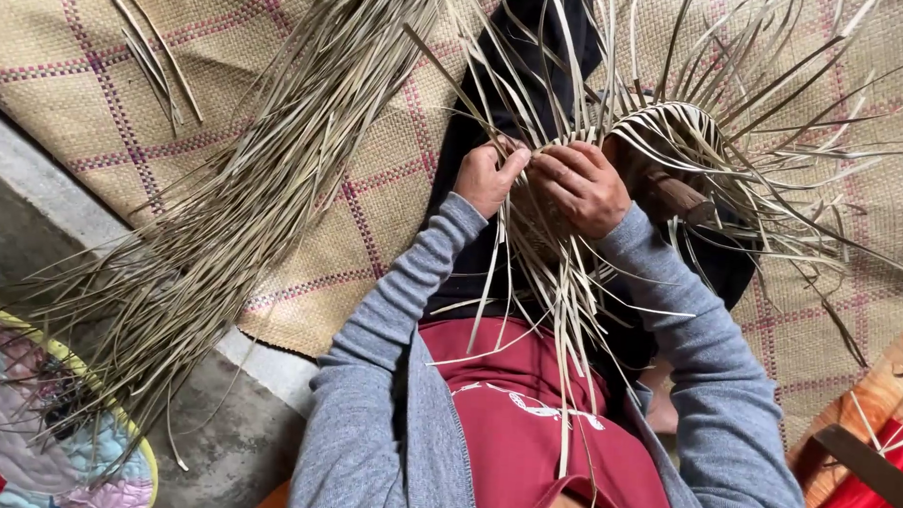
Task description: Weaving dried straw strands into a circular pattern to create a hat.
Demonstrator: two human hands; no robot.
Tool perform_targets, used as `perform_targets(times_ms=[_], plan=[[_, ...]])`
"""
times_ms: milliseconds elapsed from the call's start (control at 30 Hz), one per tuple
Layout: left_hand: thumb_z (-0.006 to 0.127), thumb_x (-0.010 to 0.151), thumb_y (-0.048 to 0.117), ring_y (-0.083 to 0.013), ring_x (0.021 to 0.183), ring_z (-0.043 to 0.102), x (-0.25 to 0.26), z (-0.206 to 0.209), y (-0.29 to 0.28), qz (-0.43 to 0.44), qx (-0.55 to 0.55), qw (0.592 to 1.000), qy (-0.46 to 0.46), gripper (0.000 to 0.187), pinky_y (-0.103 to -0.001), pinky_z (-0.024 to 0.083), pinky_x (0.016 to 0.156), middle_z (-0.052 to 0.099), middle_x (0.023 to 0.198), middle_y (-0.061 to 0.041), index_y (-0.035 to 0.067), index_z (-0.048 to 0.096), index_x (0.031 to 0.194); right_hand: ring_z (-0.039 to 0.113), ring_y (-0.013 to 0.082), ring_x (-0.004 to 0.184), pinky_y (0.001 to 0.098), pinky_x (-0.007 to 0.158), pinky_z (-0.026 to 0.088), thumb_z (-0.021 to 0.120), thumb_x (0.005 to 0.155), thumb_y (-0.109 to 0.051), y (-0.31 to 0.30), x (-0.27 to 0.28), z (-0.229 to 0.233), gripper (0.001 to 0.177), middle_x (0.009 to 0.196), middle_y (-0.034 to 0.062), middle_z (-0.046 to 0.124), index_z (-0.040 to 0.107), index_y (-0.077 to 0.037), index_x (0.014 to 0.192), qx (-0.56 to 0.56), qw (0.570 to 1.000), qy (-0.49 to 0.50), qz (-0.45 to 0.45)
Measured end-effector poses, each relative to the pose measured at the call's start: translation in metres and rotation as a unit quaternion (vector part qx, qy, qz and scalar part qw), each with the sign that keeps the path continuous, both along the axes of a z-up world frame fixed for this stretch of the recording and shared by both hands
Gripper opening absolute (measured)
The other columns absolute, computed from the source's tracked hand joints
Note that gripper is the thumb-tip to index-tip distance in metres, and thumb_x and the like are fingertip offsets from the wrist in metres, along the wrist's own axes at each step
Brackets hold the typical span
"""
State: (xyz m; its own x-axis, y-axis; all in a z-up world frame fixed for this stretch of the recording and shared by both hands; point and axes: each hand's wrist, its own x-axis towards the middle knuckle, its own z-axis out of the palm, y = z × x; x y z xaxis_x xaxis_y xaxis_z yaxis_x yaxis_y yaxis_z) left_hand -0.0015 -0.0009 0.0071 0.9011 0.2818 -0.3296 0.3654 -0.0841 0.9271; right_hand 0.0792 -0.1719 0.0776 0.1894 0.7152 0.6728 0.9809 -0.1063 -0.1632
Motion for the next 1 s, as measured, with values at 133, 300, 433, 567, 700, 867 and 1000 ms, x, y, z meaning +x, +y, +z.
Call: perform_targets(times_ms=[133, 300, 433, 567, 700, 867, 1000], plan=[[0.077, 0.093, 0.034, -0.0201, 0.087, 0.073, 0.003, -0.023, 0.003, -0.015, -0.114, 0.993, 0.011, 0.023, -0.04, 0.057, 0.09, 0.078, 0.086, -0.007, 0.012, 0.08, 0.092, 0.074, 0.0335, 0.1, 0.0461, 0.091, 0.057, 0.049, 0.114, -0.017, -0.002, 0.003, -0.008, 0.036, 0.109, 0.0161, 0.076, 0.077, -0.003, 0.099, 0.006, 1.0, 0.006, 0.006], [0.079, 0.095, 0.029, -0.0111, 0.084, 0.068, -0.001, -0.016, 0.009, -0.005, -0.202, 0.979, -0.001, 0.02, -0.032, 0.058, 0.086, 0.076, 0.083, -0.004, 0.009, 0.08, 0.094, 0.073, 0.0346, 0.093, 0.0471, 0.082, 0.059, 0.046, 0.116, -0.012, -0.007, 0.021, -0.05, 0.034, 0.101, 0.0151, 0.075, 0.075, 0.0, 0.104, -0.019, 0.992, 0.121, 0.008], [0.078, 0.096, 0.02, -0.0149, 0.091, 0.069, -0.006, -0.017, 0.011, -0.008, -0.169, 0.985, -0.03, 0.018, -0.035, 0.057, 0.088, 0.077, 0.089, -0.013, 0.003, 0.08, 0.099, 0.069, 0.0422, 0.076, 0.0538, 0.072, 0.056, 0.057, 0.106, -0.003, 0.013, 0.038, -0.025, 0.014, 0.08, 0.0187, 0.069, 0.069, -0.002, 0.101, -0.133, 0.957, 0.256, -0.032], [0.075, 0.091, 0.006, -0.0215, 0.089, 0.07, -0.003, -0.035, -0.012, 0.043, -0.077, 0.995, -0.052, 0.009, -0.039, 0.057, 0.084, 0.076, 0.086, -0.017, -0.002, 0.078, 0.096, 0.068, 0.0529, 0.08, 0.0638, 0.076, 0.051, 0.068, 0.093, -0.003, 0.031, 0.047, 0.0, 0.017, 0.082, 0.0213, 0.071, 0.07, -0.013, 0.107, -0.208, 0.893, 0.39, -0.078], [0.072, 0.089, 0.008, -0.0146, 0.082, 0.07, -0.004, -0.018, -0.012, 0.083, -0.079, 0.985, -0.13, 0.02, -0.024, 0.057, 0.076, 0.078, 0.098, -0.01, 0.0, 0.074, 0.108, 0.066, 0.0155, 0.053, 0.0267, 0.044, 0.055, 0.087, 0.087, -0.003, 0.028, 0.046, -0.023, 0.017, 0.072, 0.0081, 0.074, 0.071, -0.001, 0.084, -0.221, 0.916, 0.301, -0.146], [0.08, 0.09, 0.018, -0.0121, 0.08, 0.067, -0.009, -0.044, -0.009, 0.099, -0.137, 0.983, -0.069, 0.013, -0.034, 0.057, 0.087, 0.076, 0.081, -0.006, 0.008, 0.079, 0.098, 0.067, 0.035, 0.092, 0.0478, 0.079, 0.056, 0.08, 0.086, -0.013, -0.014, 0.034, -0.067, 0.012, 0.092, 0.0097, 0.069, 0.068, -0.01, 0.087, -0.117, 0.965, 0.235, -0.009], [0.081, 0.086, 0.023, -0.011, 0.072, 0.068, -0.002, -0.01, -0.003, 0.101, -0.196, 0.976, -0.002, 0.015, -0.03, 0.058, 0.077, 0.076, 0.076, -0.006, 0.011, 0.081, 0.093, 0.068, 0.0323, 0.101, 0.0416, 0.083, 0.054, 0.065, 0.106, -0.016, -0.015, 0.008, -0.011, 0.018, 0.104, 0.0111, 0.073, 0.076, -0.01, 0.093, -0.091, 0.992, 0.086, -0.014]])
